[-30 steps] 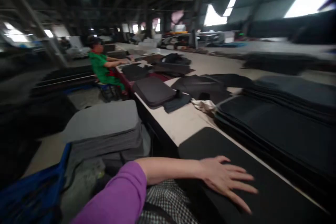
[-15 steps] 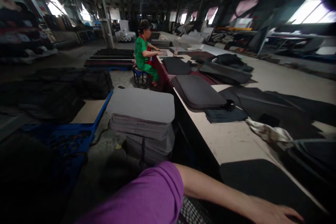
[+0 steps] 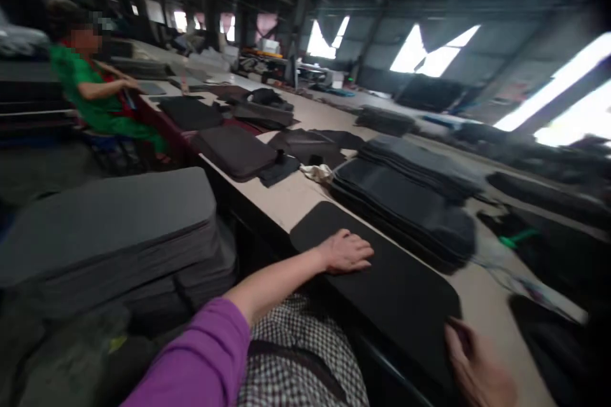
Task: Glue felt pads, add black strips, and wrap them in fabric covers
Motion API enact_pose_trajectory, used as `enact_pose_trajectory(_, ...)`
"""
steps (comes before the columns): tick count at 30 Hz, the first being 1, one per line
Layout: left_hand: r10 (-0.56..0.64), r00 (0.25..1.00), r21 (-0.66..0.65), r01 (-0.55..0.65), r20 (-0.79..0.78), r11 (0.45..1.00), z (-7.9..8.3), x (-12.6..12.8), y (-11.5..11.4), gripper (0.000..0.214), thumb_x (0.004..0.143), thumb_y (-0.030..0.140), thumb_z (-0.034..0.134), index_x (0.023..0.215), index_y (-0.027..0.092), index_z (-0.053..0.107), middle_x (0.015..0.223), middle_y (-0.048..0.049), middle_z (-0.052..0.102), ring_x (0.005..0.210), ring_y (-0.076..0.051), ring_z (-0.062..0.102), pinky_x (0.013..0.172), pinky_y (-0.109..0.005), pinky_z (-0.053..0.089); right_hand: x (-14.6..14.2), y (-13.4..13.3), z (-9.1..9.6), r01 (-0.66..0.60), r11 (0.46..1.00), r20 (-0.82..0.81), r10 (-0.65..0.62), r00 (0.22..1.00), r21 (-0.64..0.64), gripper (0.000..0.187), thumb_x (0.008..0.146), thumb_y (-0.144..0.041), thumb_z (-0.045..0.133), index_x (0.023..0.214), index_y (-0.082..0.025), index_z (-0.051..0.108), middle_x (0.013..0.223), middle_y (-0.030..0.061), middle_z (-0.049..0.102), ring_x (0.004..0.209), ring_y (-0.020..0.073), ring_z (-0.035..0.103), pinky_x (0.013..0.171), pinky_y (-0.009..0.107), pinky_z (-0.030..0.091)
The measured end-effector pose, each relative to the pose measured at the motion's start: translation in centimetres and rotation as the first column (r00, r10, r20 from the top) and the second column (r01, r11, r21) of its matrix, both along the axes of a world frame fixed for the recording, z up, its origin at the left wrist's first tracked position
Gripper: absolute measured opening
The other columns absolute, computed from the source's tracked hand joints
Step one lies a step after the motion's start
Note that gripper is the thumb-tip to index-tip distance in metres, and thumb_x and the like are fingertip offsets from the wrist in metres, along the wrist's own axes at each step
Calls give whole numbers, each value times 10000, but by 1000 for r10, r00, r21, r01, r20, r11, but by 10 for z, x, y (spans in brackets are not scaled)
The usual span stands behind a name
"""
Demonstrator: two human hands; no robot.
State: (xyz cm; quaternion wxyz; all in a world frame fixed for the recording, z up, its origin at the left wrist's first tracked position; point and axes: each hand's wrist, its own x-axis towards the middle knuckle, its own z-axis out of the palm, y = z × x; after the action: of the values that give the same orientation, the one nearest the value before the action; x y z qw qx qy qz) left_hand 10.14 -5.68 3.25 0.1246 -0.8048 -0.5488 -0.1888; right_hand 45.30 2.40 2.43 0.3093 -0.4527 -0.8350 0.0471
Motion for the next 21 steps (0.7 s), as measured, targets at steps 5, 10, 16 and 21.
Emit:
enact_pose_trajectory(5, 34, 997, -40, -31, 64, 999, 3, 5, 0, 472, 1080, 448, 308, 1372, 174, 557, 1216, -115, 654, 1129, -247, 550, 994, -396, 351, 11, -2, -12, 114, 993, -43, -113, 993, 26, 401, 937, -515, 466, 1096, -197, 651, 934, 101, 663, 803, 263, 643, 753, 423, 526)
enact_pose_trajectory(10, 50, 997, -60, -46, 67, 997, 3, 8, 1, 459, 1081, 417, 317, 1383, 153, 541, 1211, -135, 637, 1124, -258, 535, 988, -406, 362, 3, -8, -6, 123, 985, -100, -111, 989, 120, 330, 982, -410, 436, 1114, -173, 624, 920, 97, 619, 847, 244, 598, 806, 396, 498)
enact_pose_trajectory(16, 69, 995, -64, -64, 70, 996, 3, 10, 2, 444, 1080, 407, 347, 1392, 151, 531, 1226, -118, 644, 1133, -248, 537, 1001, -397, 380, 9, -8, -8, 152, 976, -138, -131, 982, 156, 294, 989, -346, 439, 1148, -167, 610, 912, 81, 596, 859, 239, 580, 832, 395, 488)
enact_pose_trajectory(21, 58, 997, -61, -55, 60, 997, 7, 13, 2, 418, 1075, 406, 382, 1373, 159, 542, 1220, -104, 659, 1121, -238, 553, 990, -388, 403, 9, -7, -6, 172, 970, -140, -148, 979, 172, 285, 1006, -332, 407, 1143, -179, 605, 925, 94, 605, 883, 255, 578, 846, 414, 488)
